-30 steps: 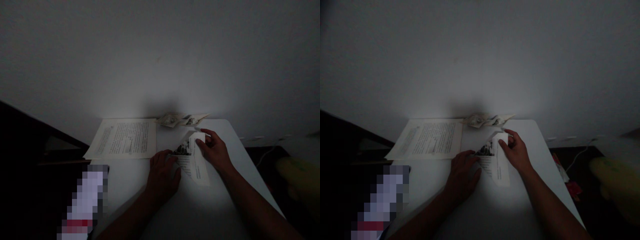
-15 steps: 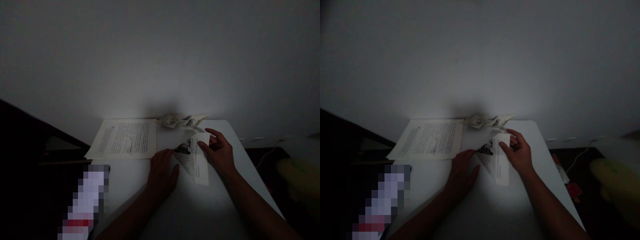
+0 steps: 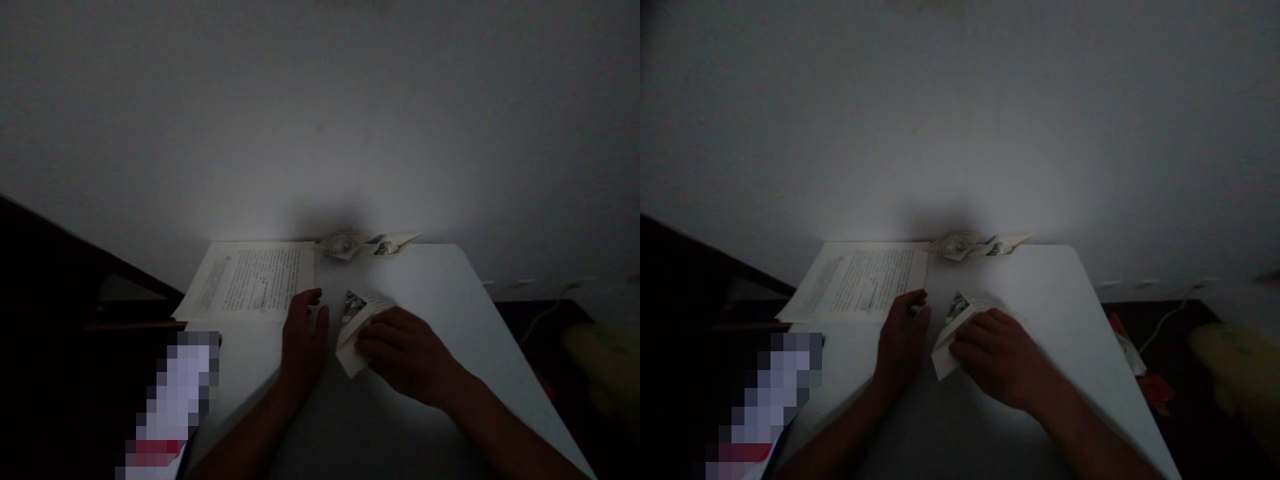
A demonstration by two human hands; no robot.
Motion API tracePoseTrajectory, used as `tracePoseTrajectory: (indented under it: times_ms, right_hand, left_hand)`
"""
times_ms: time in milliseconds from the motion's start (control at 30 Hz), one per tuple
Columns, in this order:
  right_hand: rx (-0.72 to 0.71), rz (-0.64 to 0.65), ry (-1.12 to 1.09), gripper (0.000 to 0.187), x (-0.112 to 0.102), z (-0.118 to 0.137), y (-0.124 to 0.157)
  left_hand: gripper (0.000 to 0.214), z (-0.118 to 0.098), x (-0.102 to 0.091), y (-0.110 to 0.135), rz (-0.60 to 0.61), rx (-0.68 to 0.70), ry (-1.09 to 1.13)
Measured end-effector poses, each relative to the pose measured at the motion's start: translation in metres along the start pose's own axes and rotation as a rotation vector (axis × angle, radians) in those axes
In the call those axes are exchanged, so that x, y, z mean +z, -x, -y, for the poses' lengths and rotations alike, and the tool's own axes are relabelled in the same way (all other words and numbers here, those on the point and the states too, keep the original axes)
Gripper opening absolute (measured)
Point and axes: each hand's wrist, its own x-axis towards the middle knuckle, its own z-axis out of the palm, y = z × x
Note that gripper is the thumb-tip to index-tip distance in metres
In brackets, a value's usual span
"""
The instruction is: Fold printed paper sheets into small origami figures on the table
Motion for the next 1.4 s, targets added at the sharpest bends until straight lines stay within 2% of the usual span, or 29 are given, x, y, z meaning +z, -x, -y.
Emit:
tracePoseTrajectory:
  times_ms: [33,100,167,233,300,367,433,533,600,700,933,1233,1400]
  right_hand:
    - [0.002,0.078,-0.038,0.010,0.004,0.002,-0.002]
    - [0.013,0.136,-0.135,0.024,0.006,0.005,-0.003]
    - [0.034,0.056,-0.199,0.034,0.004,0.003,-0.001]
    - [0.093,-0.093,-0.190,0.023,0.002,-0.005,0.003]
    - [0.236,-0.201,-0.151,0.012,0.001,-0.018,0.008]
    - [0.394,-0.148,-0.111,0.013,0.004,-0.030,0.011]
    - [0.482,-0.072,-0.068,0.016,0.008,-0.038,0.012]
    - [0.524,0.042,-0.012,0.021,0.013,-0.039,0.011]
    - [0.534,0.092,0.005,0.023,0.014,-0.036,0.008]
    - [0.552,0.140,0.000,0.024,0.013,-0.032,0.007]
    - [0.529,0.113,-0.015,0.022,0.013,-0.033,0.010]
    - [0.571,0.166,-0.046,0.018,0.012,-0.033,0.010]
    - [0.668,0.166,-0.081,0.016,0.013,-0.033,0.012]
  left_hand:
    - [0.022,0.001,-0.001,-0.002,0.000,0.023,-0.008]
    - [0.020,0.002,-0.002,-0.002,0.029,0.125,-0.057]
    - [0.019,0.000,0.000,0.000,0.084,0.246,-0.128]
    - [0.020,-0.004,0.003,0.004,0.135,0.328,-0.192]
    - [0.023,-0.009,0.006,0.006,0.173,0.371,-0.241]
    - [0.027,-0.013,0.008,0.007,0.225,0.383,-0.279]
    - [0.030,-0.015,0.010,0.006,0.305,0.391,-0.308]
    - [0.033,-0.015,0.011,0.007,0.418,0.411,-0.335]
    - [0.032,-0.014,0.012,0.008,0.452,0.408,-0.346]
    - [0.031,-0.012,0.012,0.009,0.467,0.403,-0.354]
    - [0.029,-0.013,0.011,0.008,0.466,0.444,-0.332]
    - [0.029,-0.015,0.012,0.011,0.447,0.484,-0.419]
    - [0.032,-0.014,0.015,0.015,0.454,0.517,-0.431]
